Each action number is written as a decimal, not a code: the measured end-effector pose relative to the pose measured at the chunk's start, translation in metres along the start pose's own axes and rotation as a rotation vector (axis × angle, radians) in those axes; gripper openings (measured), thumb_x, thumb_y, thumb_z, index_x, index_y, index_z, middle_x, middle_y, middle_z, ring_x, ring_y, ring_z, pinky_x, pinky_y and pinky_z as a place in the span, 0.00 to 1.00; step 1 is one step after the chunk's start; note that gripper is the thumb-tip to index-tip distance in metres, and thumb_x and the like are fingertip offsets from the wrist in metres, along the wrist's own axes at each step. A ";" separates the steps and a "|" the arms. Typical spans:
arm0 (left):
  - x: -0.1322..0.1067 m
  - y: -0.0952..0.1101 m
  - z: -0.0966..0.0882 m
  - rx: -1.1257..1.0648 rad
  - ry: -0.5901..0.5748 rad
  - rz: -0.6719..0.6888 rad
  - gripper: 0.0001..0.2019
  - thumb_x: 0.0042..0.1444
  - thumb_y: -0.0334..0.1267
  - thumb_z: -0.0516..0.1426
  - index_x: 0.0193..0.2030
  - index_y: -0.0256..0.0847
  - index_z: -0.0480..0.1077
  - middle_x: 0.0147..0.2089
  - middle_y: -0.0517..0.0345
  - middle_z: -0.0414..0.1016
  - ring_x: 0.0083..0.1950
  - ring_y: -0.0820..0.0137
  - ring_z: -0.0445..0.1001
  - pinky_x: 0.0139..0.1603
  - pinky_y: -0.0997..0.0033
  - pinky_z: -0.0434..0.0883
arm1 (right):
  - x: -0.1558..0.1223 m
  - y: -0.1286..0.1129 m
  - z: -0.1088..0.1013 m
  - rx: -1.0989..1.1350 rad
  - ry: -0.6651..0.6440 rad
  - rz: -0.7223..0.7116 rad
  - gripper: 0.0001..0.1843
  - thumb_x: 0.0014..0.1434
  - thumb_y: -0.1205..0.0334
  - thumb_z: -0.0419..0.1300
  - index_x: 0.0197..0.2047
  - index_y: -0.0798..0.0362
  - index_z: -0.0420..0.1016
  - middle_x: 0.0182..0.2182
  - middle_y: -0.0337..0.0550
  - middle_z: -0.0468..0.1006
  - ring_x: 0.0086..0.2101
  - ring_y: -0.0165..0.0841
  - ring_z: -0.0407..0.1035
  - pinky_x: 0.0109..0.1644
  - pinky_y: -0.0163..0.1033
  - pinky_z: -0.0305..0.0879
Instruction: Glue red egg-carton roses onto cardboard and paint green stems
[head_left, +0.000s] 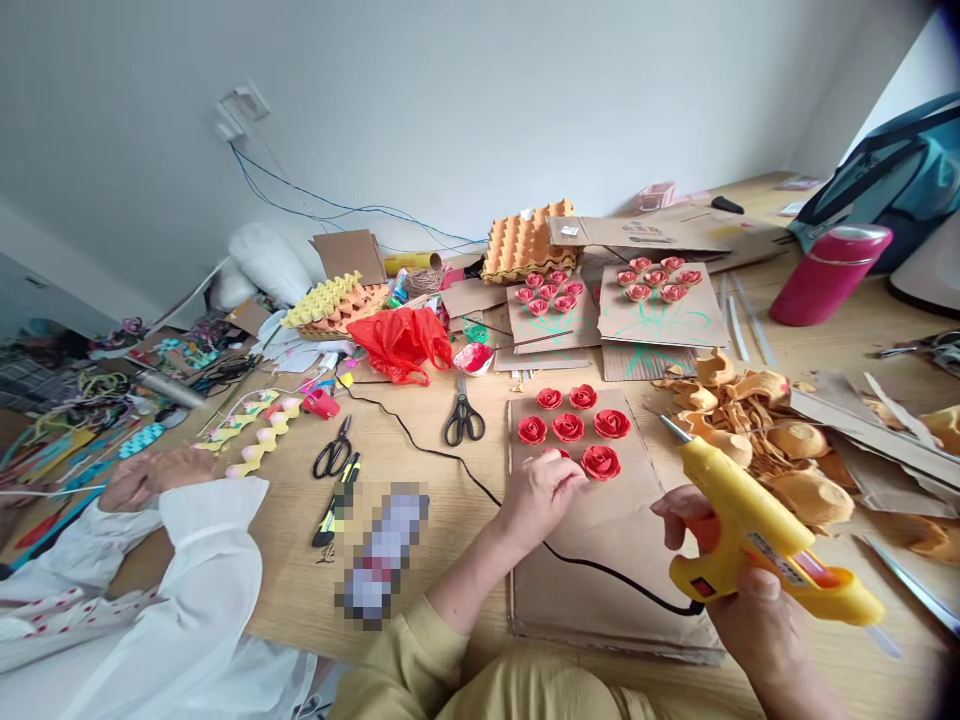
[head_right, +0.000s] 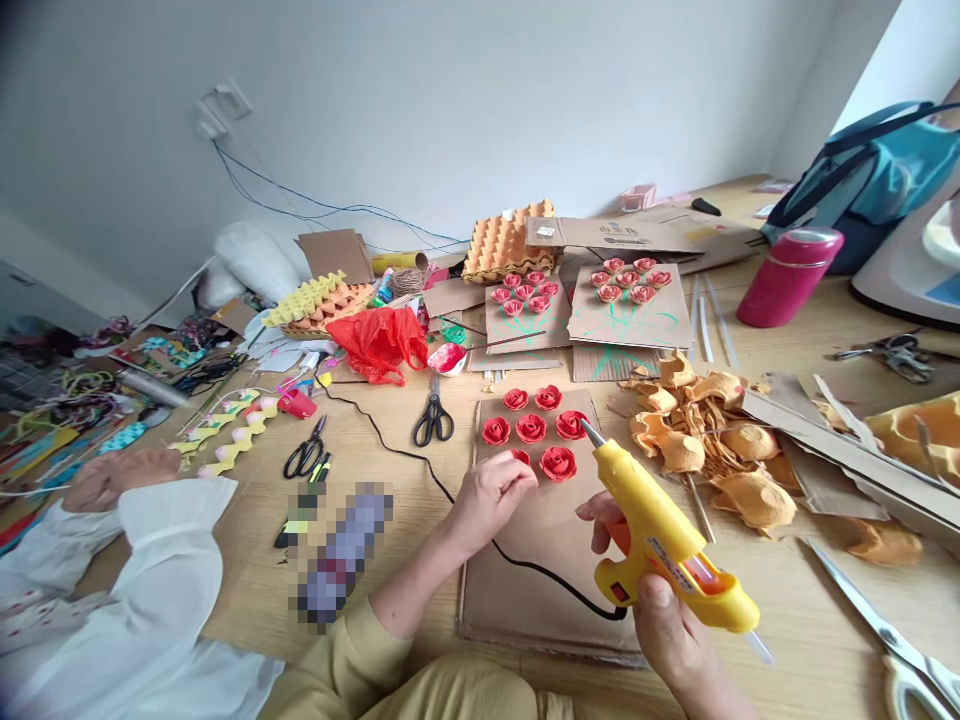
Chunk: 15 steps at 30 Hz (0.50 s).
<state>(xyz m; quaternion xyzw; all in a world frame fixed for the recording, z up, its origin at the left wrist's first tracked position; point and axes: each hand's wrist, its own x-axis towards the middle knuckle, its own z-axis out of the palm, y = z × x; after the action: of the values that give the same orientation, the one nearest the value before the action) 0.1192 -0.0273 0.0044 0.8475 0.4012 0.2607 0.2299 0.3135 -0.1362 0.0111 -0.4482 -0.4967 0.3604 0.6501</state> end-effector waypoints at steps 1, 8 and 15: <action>-0.001 0.002 -0.006 -0.144 0.012 -0.010 0.17 0.69 0.44 0.52 0.33 0.39 0.73 0.35 0.55 0.71 0.36 0.71 0.69 0.40 0.72 0.65 | 0.000 0.000 0.000 -0.001 -0.004 0.006 0.32 0.59 0.27 0.49 0.42 0.47 0.74 0.36 0.50 0.73 0.37 0.45 0.69 0.37 0.48 0.70; -0.015 0.018 -0.017 -1.130 -0.143 -0.205 0.21 0.67 0.56 0.51 0.31 0.41 0.59 0.26 0.62 0.64 0.28 0.74 0.66 0.38 0.69 0.69 | 0.001 0.004 -0.001 -0.017 -0.049 0.052 0.35 0.58 0.25 0.47 0.42 0.47 0.76 0.37 0.50 0.74 0.40 0.47 0.71 0.41 0.50 0.71; -0.048 -0.016 -0.088 -0.827 0.358 -0.513 0.24 0.55 0.58 0.62 0.28 0.40 0.59 0.21 0.72 0.49 0.20 0.83 0.46 0.20 0.82 0.48 | -0.001 0.009 -0.005 0.050 -0.039 0.089 0.34 0.58 0.25 0.49 0.46 0.46 0.76 0.37 0.50 0.74 0.39 0.47 0.70 0.39 0.50 0.71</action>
<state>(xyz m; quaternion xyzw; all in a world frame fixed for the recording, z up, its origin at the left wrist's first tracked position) 0.0291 -0.0403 0.0491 0.5021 0.4926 0.4737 0.5300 0.3176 -0.1349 0.0018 -0.4463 -0.4796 0.4099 0.6347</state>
